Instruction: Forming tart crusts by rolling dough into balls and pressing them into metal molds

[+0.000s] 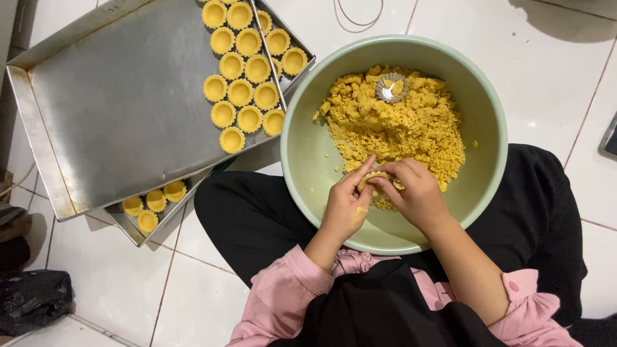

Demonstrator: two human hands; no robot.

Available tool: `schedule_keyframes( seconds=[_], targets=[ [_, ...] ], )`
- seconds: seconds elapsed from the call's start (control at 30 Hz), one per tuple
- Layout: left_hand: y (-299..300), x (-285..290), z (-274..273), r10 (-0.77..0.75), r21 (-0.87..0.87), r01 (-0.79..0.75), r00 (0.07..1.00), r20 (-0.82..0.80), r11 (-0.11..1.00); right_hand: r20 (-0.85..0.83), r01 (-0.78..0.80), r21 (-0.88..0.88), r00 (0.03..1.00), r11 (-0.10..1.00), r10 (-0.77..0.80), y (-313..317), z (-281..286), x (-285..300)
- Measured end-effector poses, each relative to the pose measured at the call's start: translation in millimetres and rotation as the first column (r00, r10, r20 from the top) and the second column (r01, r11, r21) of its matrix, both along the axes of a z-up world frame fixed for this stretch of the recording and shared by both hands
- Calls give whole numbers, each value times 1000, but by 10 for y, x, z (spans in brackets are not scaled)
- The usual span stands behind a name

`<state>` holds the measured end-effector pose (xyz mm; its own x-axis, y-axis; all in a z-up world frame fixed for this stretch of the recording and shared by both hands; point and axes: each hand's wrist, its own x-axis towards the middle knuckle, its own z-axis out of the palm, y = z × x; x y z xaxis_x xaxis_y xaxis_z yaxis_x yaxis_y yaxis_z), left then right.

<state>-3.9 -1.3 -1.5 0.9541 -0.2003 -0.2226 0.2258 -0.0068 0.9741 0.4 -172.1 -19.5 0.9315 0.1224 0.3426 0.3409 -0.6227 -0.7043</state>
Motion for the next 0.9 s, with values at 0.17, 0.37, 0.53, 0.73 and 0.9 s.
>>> schedule_keyframes(
  seconds=[0.17,0.37,0.53,0.73,0.9],
  targets=[
    [23,44,62,-77,58,76,997,21,995,-8,-42,-13,999,999,42,-27,-20,9],
    [86,37,117,-186,74,188,982,-37,979,-61,-112,-22,992,993,111,-42,99,4],
    [133,73,131,-217,50,224,969,-122,973,-226,-97,112,967,989,121,-63,143,-12],
    [179,-29,-376,-156,-200,112,963,-218,973,24,-333,-56,942,941,335,17,305,27],
    [77,-18,-267,-326,-830,-308,812,-484,466,-216,-123,124,965,985,148,161,426,-28]
  ],
)
